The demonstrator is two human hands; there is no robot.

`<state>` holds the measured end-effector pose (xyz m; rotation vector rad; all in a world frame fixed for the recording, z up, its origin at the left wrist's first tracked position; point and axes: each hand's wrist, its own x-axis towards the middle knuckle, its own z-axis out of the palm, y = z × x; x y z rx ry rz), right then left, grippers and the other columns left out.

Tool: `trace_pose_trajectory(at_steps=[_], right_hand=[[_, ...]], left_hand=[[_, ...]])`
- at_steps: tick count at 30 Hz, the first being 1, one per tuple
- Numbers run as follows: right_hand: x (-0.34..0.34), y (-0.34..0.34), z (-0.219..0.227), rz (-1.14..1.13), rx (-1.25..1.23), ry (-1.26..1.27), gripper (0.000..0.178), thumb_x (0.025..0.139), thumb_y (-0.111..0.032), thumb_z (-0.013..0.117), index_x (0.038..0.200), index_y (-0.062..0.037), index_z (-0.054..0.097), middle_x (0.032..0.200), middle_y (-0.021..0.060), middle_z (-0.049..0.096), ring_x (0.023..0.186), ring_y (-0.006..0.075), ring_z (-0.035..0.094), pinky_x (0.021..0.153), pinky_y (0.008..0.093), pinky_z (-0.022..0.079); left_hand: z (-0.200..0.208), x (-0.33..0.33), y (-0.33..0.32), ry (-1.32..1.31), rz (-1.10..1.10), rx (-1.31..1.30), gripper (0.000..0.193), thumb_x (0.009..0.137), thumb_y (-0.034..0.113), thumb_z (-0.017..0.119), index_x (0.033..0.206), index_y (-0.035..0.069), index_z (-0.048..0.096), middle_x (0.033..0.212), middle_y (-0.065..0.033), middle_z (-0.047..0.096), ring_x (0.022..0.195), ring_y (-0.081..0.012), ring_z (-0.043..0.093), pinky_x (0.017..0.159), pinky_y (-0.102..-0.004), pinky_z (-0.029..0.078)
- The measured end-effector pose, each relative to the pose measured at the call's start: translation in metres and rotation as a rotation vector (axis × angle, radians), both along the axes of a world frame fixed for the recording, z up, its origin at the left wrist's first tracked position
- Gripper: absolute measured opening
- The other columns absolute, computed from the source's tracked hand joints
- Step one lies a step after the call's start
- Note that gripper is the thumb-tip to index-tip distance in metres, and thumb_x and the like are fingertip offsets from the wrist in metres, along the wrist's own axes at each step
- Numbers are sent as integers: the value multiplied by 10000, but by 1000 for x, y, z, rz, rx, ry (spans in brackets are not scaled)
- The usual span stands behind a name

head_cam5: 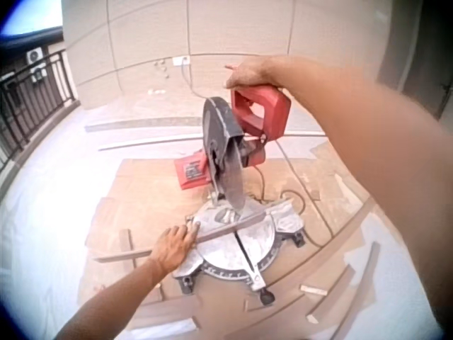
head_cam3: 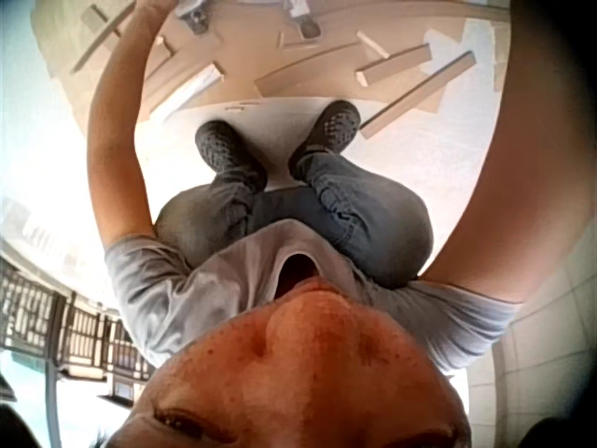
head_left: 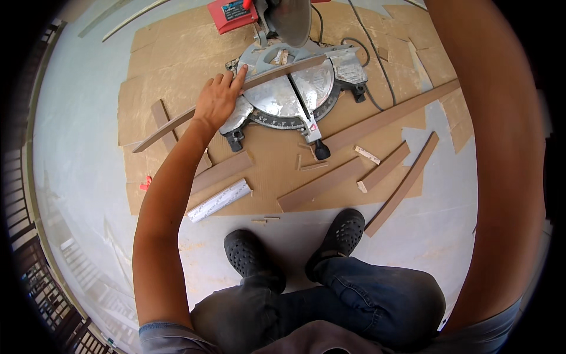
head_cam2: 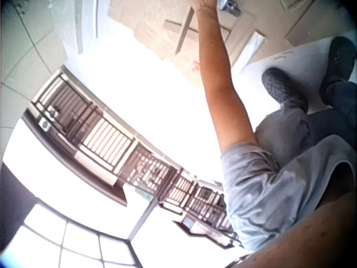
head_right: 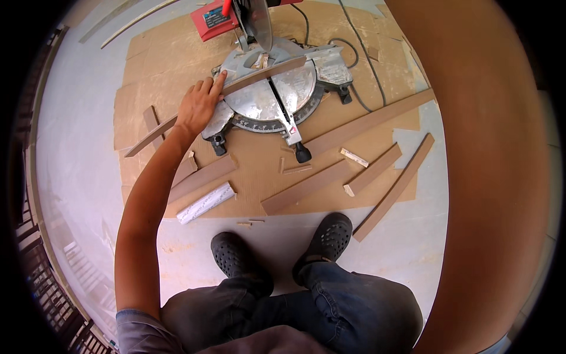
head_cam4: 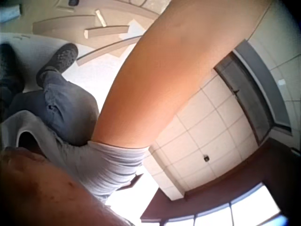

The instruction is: The person measures and marks a wooden strip against a wall base, then carries it to a miter saw on a patio and cuts the strip into smaller pieces.

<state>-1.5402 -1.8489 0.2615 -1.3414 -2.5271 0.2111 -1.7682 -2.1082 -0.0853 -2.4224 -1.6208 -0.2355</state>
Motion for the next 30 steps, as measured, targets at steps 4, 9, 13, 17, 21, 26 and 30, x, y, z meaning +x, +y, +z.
trace_pose_trajectory(at_steps=[4, 9, 13, 17, 21, 26, 30], right_hand=[[0, 3, -6, -21, -181, 163, 342, 950, -314, 634, 958, 11, 742, 875, 146, 754, 764, 250, 716, 745, 417, 584], [39, -54, -16, 72, -312, 375, 303, 981, -296, 617, 951, -6, 700, 846, 146, 720, 690, 223, 693, 652, 384, 589], [54, -67, -38, -16, -569, 654, 248, 1030, -274, 603, 997, -30, 628, 832, 139, 690, 651, 195, 685, 547, 313, 588], [66, -109, -48, 69, -583, 838, 197, 1051, -249, 614, 1025, -57, 578, 820, 117, 663, 626, 176, 675, 509, 268, 578], [75, -103, -61, 55, -579, 894, 178, 1028, -225, 651, 1044, -61, 586, 812, 100, 646, 618, 165, 669, 509, 271, 576], [74, -118, -62, 7, -490, 885, 166, 1016, -205, 663, 1059, -62, 589, 817, 87, 638, 614, 149, 659, 514, 263, 568], [84, -138, -68, 90, -472, 941, 165, 999, -185, 673, 1057, -56, 589, 812, 77, 632, 575, 132, 628, 519, 257, 559]], left_hand=[[-2, -1, 0, -29, -20, 7, 585, 1020, 268, 603, 1558, 86, 463, 1095, -84, 617, 976, -268, 626, 857, -395, 528], [0, 3, 2, 0, -2, -23, 581, 1023, 277, 597, 1551, 75, 465, 1115, -89, 618, 979, -273, 630, 862, -404, 534], [2, 4, 3, 10, 13, -82, 604, 1028, 287, 596, 1568, 71, 433, 1153, -102, 619, 1033, -285, 628, 909, -410, 529], [1, 4, 4, 11, 15, -87, 567, 1021, 289, 604, 1521, 56, 473, 1163, -105, 620, 1039, -290, 633, 904, -410, 533], [3, 7, 6, -20, 16, -85, 444, 1015, 280, 608, 1382, 37, 546, 1143, -115, 616, 1044, -307, 634, 904, -421, 533], [4, 7, 6, -66, 4, -102, 329, 1010, 260, 611, 1244, 32, 576, 1105, -130, 602, 1038, -329, 629, 899, -442, 528], [3, 6, 6, -64, -10, -97, 313, 1009, 253, 614, 1228, 31, 577, 1101, -134, 601, 1034, -336, 626, 895, -450, 526]])
